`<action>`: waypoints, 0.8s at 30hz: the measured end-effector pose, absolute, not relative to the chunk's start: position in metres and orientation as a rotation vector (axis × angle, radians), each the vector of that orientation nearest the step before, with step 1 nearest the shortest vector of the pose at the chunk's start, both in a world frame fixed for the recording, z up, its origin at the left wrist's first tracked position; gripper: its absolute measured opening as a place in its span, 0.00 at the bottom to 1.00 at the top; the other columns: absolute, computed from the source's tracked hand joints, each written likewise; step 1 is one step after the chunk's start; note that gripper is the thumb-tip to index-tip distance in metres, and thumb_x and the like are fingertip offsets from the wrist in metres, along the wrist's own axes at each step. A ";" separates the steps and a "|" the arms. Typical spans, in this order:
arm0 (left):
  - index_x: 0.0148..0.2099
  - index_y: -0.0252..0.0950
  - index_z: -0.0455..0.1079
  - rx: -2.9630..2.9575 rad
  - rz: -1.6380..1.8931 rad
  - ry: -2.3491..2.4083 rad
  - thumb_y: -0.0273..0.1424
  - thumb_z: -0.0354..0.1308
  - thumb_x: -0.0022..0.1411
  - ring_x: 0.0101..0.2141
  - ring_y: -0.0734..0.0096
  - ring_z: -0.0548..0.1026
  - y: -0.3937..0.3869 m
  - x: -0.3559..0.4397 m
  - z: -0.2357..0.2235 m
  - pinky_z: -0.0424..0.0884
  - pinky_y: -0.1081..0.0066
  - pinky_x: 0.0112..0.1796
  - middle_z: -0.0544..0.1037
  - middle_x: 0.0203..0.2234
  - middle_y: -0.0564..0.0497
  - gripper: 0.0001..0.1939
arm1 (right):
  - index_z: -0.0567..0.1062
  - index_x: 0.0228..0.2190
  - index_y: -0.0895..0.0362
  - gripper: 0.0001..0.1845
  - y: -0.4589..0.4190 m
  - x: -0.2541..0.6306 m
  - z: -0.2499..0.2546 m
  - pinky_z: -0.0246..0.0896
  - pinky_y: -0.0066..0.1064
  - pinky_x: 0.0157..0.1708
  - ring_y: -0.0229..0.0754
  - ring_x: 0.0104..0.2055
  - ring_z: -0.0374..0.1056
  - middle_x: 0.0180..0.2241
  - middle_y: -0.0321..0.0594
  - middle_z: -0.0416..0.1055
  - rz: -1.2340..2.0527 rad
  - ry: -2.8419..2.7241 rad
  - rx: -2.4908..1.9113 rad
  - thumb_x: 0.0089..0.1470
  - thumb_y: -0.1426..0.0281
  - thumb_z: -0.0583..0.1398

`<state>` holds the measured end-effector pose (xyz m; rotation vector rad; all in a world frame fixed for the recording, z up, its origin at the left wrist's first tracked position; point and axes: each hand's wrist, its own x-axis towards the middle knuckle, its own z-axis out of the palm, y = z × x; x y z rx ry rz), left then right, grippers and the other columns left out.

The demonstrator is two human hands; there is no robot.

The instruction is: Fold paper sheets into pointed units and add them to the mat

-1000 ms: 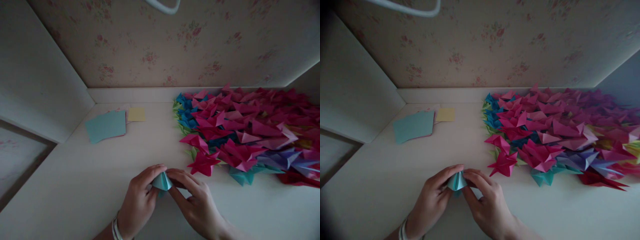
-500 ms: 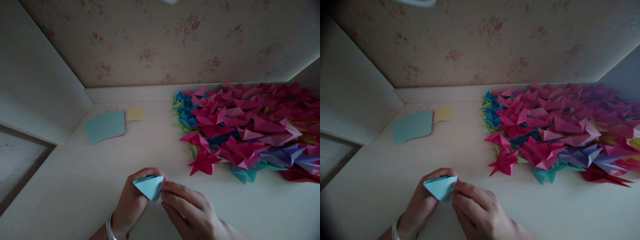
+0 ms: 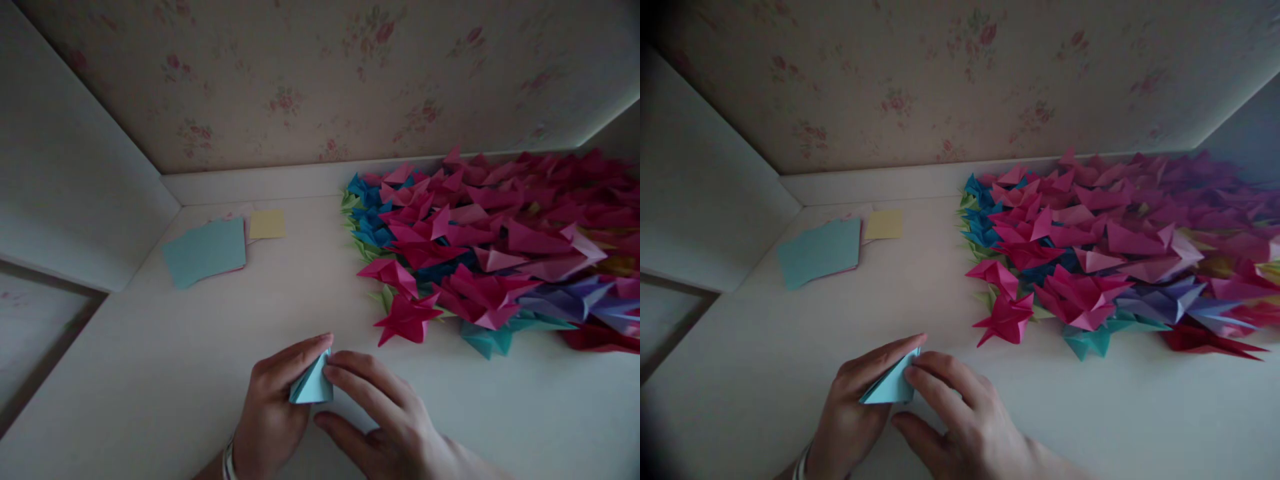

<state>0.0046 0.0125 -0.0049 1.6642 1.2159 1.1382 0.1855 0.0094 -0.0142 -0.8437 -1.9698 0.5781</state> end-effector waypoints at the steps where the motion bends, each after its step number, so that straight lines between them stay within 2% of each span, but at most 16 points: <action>1: 0.53 0.45 0.78 1.645 1.118 1.203 0.12 0.56 0.53 0.45 0.69 0.81 0.013 0.005 -0.005 0.74 0.77 0.49 0.83 0.47 0.53 0.31 | 0.73 0.50 0.61 0.19 0.010 0.186 -0.014 0.76 0.30 0.46 0.46 0.46 0.76 0.45 0.52 0.77 0.589 -1.951 -0.848 0.56 0.77 0.64; 5: 0.50 0.46 0.79 1.345 0.971 1.175 0.15 0.58 0.55 0.45 0.67 0.81 0.018 0.007 0.001 0.75 0.76 0.46 0.84 0.46 0.53 0.26 | 0.74 0.50 0.59 0.24 0.014 0.190 -0.011 0.75 0.27 0.45 0.43 0.48 0.75 0.47 0.50 0.76 0.699 -1.899 -0.814 0.54 0.86 0.58; 8: 0.50 0.45 0.79 1.099 0.904 1.098 0.15 0.61 0.54 0.45 0.65 0.81 0.020 0.007 0.003 0.76 0.76 0.43 0.84 0.44 0.52 0.26 | 0.77 0.47 0.56 0.22 0.018 0.193 -0.010 0.75 0.25 0.43 0.41 0.46 0.77 0.47 0.47 0.77 0.753 -1.832 -0.851 0.55 0.86 0.57; 12: 0.54 0.43 0.76 0.823 0.843 0.933 0.22 0.70 0.52 0.40 0.67 0.81 0.020 0.004 0.002 0.75 0.77 0.38 0.85 0.36 0.50 0.27 | 0.80 0.43 0.53 0.20 0.021 0.195 -0.009 0.75 0.25 0.42 0.40 0.45 0.78 0.44 0.42 0.80 0.794 -1.733 -0.938 0.55 0.85 0.58; 14: 0.55 0.43 0.75 0.746 0.833 0.857 0.24 0.73 0.50 0.40 0.68 0.81 0.019 0.001 0.001 0.75 0.77 0.38 0.84 0.39 0.50 0.29 | 0.80 0.43 0.53 0.20 0.023 0.194 -0.009 0.76 0.26 0.42 0.41 0.45 0.78 0.43 0.42 0.81 0.797 -1.705 -0.949 0.55 0.85 0.58; 17: 0.56 0.44 0.74 0.716 0.837 0.804 0.31 0.74 0.50 0.46 0.64 0.79 0.019 -0.002 0.004 0.75 0.73 0.44 0.82 0.47 0.48 0.30 | 0.80 0.42 0.53 0.20 0.024 0.194 -0.008 0.76 0.27 0.43 0.41 0.45 0.78 0.43 0.43 0.81 0.777 -1.700 -0.945 0.55 0.85 0.57; 20: 0.53 0.42 0.77 0.824 0.882 0.935 0.37 0.68 0.58 0.50 0.63 0.78 0.021 -0.001 0.006 0.73 0.71 0.48 0.82 0.48 0.47 0.20 | 0.80 0.42 0.55 0.21 0.023 0.193 -0.007 0.75 0.27 0.44 0.41 0.45 0.78 0.43 0.44 0.81 0.772 -1.744 -0.932 0.55 0.86 0.55; 22: 0.48 0.39 0.79 0.918 0.914 1.102 0.37 0.65 0.62 0.46 0.65 0.80 0.022 0.001 0.005 0.74 0.73 0.45 0.84 0.45 0.46 0.14 | 0.80 0.43 0.57 0.21 0.023 0.192 -0.007 0.75 0.26 0.45 0.41 0.47 0.78 0.44 0.46 0.80 0.783 -1.801 -0.889 0.54 0.86 0.55; 24: 0.45 0.37 0.80 0.956 0.927 1.220 0.36 0.65 0.62 0.40 0.67 0.81 0.023 0.002 0.002 0.75 0.75 0.41 0.85 0.40 0.47 0.12 | 0.79 0.44 0.59 0.21 0.022 0.191 -0.006 0.74 0.26 0.47 0.41 0.48 0.77 0.46 0.49 0.79 0.803 -1.866 -0.831 0.54 0.86 0.55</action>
